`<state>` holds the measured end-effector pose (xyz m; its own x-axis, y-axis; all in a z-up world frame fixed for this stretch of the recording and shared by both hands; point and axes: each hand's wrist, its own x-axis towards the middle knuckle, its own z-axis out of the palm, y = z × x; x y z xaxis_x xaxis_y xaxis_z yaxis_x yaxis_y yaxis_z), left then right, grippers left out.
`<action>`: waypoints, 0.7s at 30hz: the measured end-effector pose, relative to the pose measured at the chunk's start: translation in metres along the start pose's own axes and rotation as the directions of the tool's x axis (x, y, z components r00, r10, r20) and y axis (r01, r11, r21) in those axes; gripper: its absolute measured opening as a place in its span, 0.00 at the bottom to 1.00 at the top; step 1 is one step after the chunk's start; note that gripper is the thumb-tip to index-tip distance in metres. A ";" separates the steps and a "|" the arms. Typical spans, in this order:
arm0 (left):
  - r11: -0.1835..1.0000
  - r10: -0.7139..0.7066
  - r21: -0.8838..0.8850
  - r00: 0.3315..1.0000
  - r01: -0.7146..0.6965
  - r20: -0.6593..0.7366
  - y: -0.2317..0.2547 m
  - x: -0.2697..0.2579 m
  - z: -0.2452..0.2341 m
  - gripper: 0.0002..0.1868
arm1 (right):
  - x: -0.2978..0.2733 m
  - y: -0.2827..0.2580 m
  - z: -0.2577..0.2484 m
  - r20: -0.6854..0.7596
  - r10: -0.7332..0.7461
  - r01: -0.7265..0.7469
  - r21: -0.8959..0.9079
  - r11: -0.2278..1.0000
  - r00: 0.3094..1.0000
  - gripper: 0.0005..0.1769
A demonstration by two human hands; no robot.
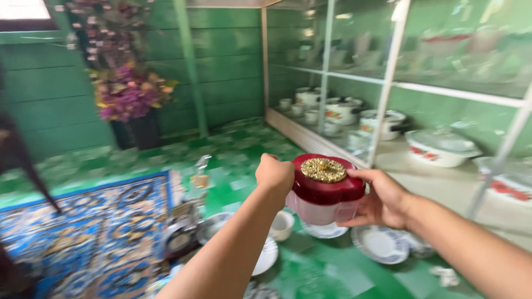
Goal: The person sprays a tray with liquid from a bottle, wipes it with a cloth, and then arranges red containers and white ceramic bowls onto the tray and into a display cabinet.
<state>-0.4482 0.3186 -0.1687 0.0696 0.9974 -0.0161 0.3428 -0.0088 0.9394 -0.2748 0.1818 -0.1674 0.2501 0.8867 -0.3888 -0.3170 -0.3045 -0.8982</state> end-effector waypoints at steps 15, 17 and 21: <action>0.907 -0.245 -0.066 0.648 0.416 0.721 0.065 -0.133 0.315 0.31 | -0.098 -0.007 -0.312 -0.354 -0.019 0.040 0.050 0.998 0.935 0.40; 0.919 -0.239 -0.037 0.630 0.392 0.739 0.069 -0.157 0.360 0.31 | -0.121 0.007 -0.351 -0.471 -0.003 0.067 0.120 0.990 0.882 0.38; 0.957 -0.200 0.030 0.580 0.289 0.790 0.079 -0.218 0.451 0.31 | -0.163 0.036 -0.434 -0.640 0.034 0.120 0.197 0.973 0.768 0.38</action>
<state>-0.0140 0.0685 -0.2459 0.7114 0.5243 -0.4680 0.3765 0.2779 0.8838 0.0699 -0.1244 -0.2250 0.7667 0.4474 -0.4605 -0.4582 -0.1211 -0.8806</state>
